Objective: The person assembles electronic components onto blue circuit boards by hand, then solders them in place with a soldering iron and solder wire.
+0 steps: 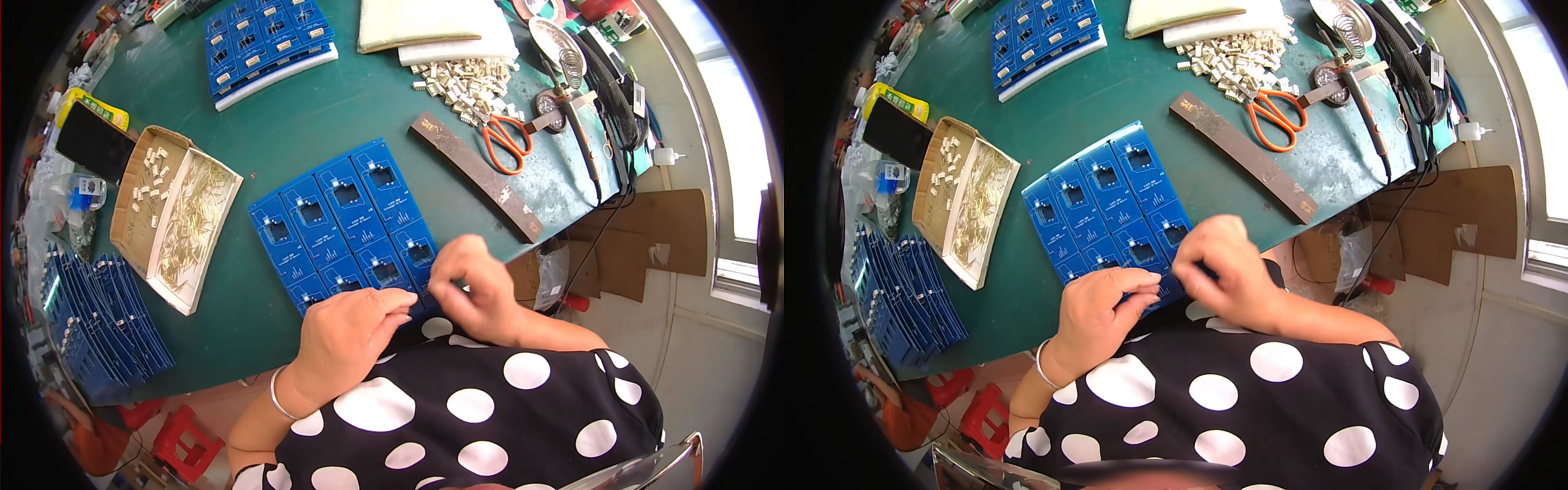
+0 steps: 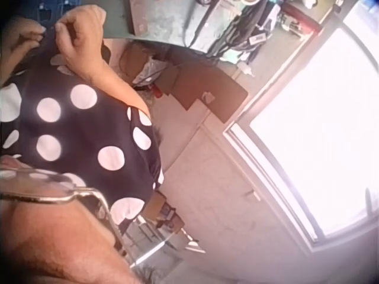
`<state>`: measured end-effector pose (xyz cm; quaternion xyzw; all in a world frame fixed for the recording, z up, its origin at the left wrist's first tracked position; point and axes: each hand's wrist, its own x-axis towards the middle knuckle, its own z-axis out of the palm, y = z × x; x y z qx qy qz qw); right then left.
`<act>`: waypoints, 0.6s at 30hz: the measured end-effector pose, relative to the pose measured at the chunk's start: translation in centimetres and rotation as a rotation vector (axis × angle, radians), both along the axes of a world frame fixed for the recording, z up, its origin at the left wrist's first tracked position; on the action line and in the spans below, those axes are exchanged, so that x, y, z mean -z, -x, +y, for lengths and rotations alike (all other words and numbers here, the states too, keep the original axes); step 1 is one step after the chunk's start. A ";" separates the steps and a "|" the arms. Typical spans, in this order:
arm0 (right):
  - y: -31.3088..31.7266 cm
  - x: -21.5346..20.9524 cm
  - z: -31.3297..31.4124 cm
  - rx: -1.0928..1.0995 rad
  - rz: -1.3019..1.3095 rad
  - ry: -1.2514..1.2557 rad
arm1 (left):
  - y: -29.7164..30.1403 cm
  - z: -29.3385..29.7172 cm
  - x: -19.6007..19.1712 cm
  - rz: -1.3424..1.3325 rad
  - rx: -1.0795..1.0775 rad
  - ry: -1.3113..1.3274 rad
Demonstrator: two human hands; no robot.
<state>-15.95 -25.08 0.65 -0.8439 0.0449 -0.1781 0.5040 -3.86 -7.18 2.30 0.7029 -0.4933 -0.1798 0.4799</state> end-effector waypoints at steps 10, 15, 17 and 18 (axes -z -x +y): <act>-1.9 0.9 -1.9 0.139 0.182 0.226 | -0.2 0.6 -0.5 0.077 -0.153 -0.047; -2.0 1.0 -1.8 0.141 0.185 0.219 | -0.2 0.7 -0.4 0.069 -0.154 -0.030; -2.1 1.0 -1.8 0.141 0.181 0.221 | -0.2 0.7 -0.4 0.064 -0.153 -0.031; -2.1 1.0 -1.8 0.145 0.192 0.221 | -0.2 0.7 -0.3 0.062 -0.154 -0.038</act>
